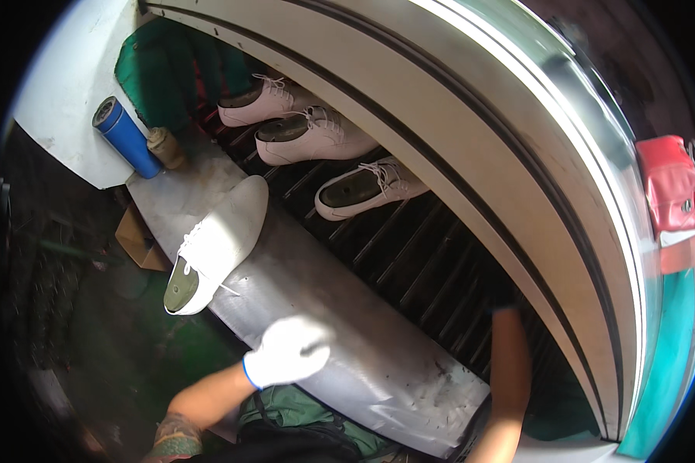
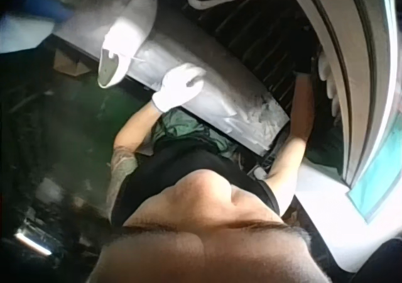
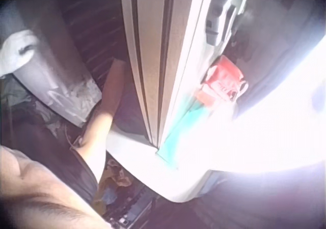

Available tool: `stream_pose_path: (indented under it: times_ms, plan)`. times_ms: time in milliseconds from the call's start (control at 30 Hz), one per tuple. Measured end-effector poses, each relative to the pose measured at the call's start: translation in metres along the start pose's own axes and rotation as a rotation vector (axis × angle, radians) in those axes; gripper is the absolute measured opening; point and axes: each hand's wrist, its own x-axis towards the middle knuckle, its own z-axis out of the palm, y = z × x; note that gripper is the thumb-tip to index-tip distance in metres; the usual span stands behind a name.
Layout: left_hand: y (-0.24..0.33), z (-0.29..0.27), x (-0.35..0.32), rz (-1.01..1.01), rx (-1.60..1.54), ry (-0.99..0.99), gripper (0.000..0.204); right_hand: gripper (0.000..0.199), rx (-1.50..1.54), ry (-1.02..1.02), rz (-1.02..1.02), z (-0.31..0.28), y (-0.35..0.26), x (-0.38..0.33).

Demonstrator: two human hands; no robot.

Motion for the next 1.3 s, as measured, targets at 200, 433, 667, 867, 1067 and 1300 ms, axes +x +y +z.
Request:
stream_pose_path:
  times_ms: [200,433,667,867,1067,1300]
  plan:
    - [-0.089,-0.027,0.144,-0.225,0.246,0.246,0.09,0.048,0.19,-0.119,-0.178,0.013,-0.04,-0.208]
    - [-0.082,-0.054,0.225,-0.406,-0.199,-0.184,0.073,0.062,0.837,-0.471,-0.412,0.012,-0.132,-0.302]
    - [-0.031,-0.042,0.112,-0.661,-1.513,0.089,0.071,0.037,0.055,0.114,-0.235,0.068,-0.081,-0.22]
    - [0.013,-0.009,-0.036,-0.387,-1.751,-0.189,0.094,0.038,0.554,0.327,-0.158,0.061,-0.08,-0.132]
    - [0.045,-0.012,-0.091,-0.879,-2.211,-0.308,0.079,0.04,1.156,0.432,-0.079,0.087,-0.093,-0.113]
    - [0.042,-0.022,-0.128,-0.31,-0.902,-0.109,0.102,0.053,0.642,0.307,-0.191,0.079,-0.082,-0.191]
